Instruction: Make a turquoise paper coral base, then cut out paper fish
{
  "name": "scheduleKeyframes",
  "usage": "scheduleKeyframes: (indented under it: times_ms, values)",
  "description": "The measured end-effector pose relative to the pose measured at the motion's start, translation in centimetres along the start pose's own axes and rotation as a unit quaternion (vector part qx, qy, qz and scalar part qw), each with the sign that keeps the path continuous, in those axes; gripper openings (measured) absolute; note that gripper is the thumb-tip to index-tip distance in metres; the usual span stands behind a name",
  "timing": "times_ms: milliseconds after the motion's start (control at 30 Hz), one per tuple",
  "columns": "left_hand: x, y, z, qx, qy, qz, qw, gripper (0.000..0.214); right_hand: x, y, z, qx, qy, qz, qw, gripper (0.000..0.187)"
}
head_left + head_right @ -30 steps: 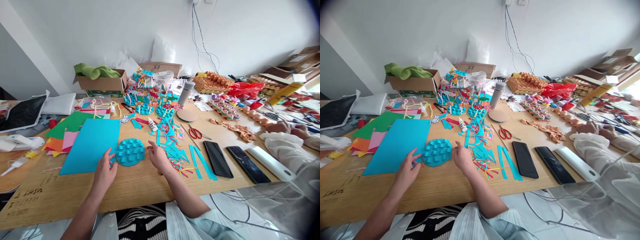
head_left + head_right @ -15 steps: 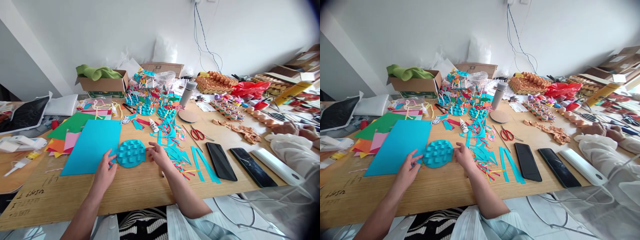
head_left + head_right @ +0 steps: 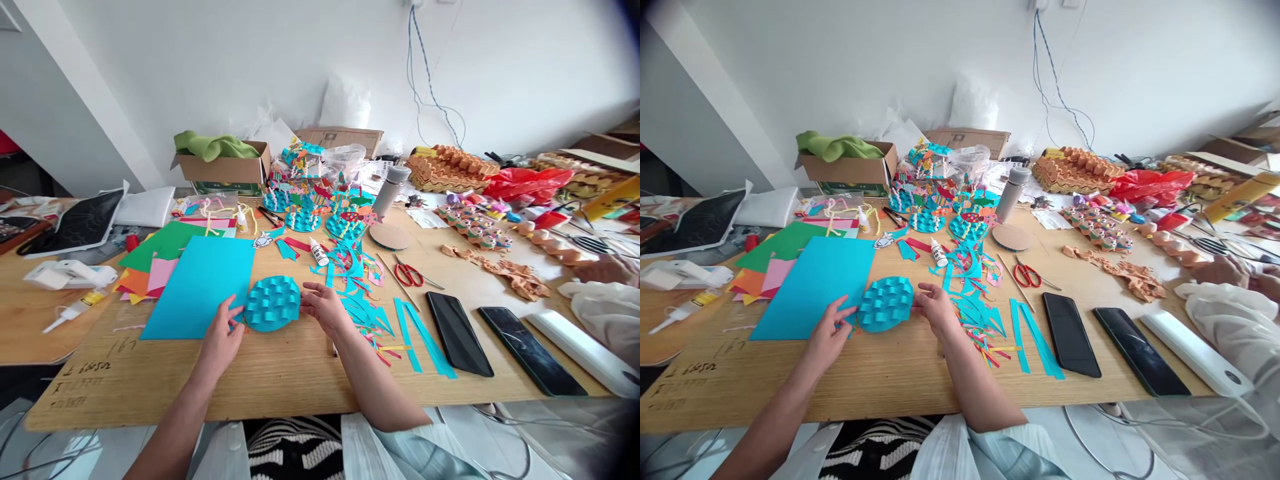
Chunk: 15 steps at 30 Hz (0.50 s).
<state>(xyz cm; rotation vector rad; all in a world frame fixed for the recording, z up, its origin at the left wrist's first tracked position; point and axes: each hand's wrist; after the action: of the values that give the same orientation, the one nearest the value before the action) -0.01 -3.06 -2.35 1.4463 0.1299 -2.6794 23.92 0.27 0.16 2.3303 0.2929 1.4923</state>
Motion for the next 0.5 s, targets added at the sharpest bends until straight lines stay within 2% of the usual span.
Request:
scheduleKeyframes:
  times_ms: [267,400,500]
  values:
    - [-0.5,0.2,0.2,0.006,0.013,0.002,1.000,0.062,0.3,0.0,0.0,0.009,0.012,-0.001,1.000,0.041]
    - [-1.5,0.1,0.3,-0.042,0.050,-0.028,0.997,0.057,1.6,0.3,1.6,0.006,-0.009,0.036,0.999,0.050]
    - [-2.9,-1.3,0.4,-0.066,0.129,-0.019,0.989,0.052,3.0,0.1,2.4,0.009,-0.038,0.064,0.997,0.054]
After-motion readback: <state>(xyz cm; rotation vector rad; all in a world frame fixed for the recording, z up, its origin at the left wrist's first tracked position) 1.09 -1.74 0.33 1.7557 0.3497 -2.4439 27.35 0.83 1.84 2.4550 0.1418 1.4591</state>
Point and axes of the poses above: each hand's wrist, its own y-axis away from the middle knuckle, its own z-axis out of the back of the hand, x = y × z, and after that the axes turned 3 degrees about -y, right-handed
